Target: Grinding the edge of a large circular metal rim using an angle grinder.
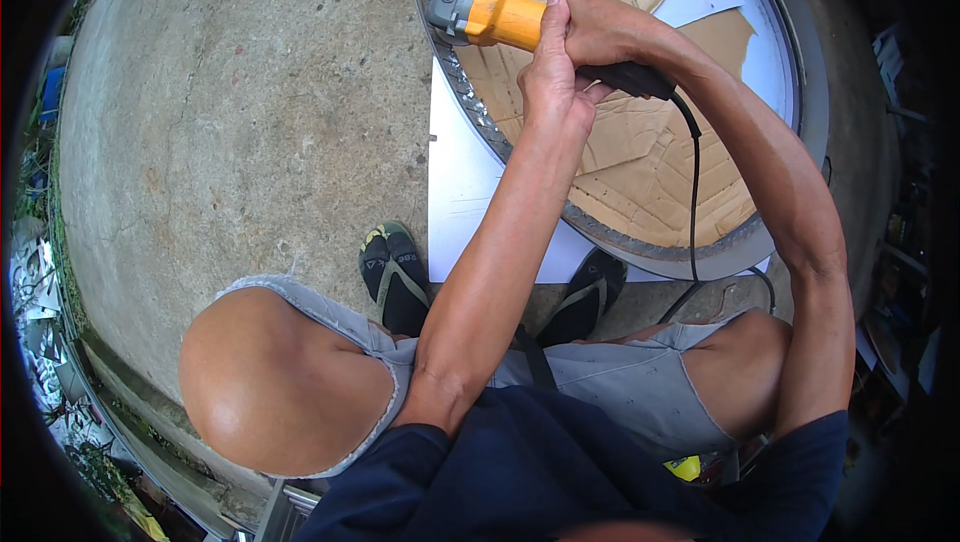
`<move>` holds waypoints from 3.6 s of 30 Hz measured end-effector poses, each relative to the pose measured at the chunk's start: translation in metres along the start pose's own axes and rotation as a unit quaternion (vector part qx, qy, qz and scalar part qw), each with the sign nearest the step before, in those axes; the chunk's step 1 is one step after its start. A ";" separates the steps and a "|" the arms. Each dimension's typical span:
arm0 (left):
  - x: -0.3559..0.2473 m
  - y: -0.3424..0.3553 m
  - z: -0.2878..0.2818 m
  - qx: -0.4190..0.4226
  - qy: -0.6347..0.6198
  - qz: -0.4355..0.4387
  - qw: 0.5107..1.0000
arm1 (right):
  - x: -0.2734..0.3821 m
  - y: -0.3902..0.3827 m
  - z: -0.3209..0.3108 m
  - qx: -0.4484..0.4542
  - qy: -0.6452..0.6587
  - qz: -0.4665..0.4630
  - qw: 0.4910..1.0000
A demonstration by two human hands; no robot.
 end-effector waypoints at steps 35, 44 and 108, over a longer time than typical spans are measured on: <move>-0.006 0.016 -0.004 0.026 0.030 0.004 0.999 | 0.004 -0.002 -0.009 -0.054 0.020 0.006 0.998; -0.011 0.016 -0.006 0.021 0.021 -0.024 0.999 | 0.001 0.006 -0.001 -0.042 0.010 0.009 0.999; 0.008 0.008 -0.012 0.024 0.013 0.015 1.000 | -0.004 -0.005 0.005 -0.036 -0.030 -0.021 0.999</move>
Point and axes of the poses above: each hand's wrist, its own y-axis towards the middle knuckle, its own z-axis out of the palm, x = y × z, the point moved 5 cm from there along y, towards the middle knuckle, and after that the axes turned 8 degrees about -y, right-handed, at the moved point
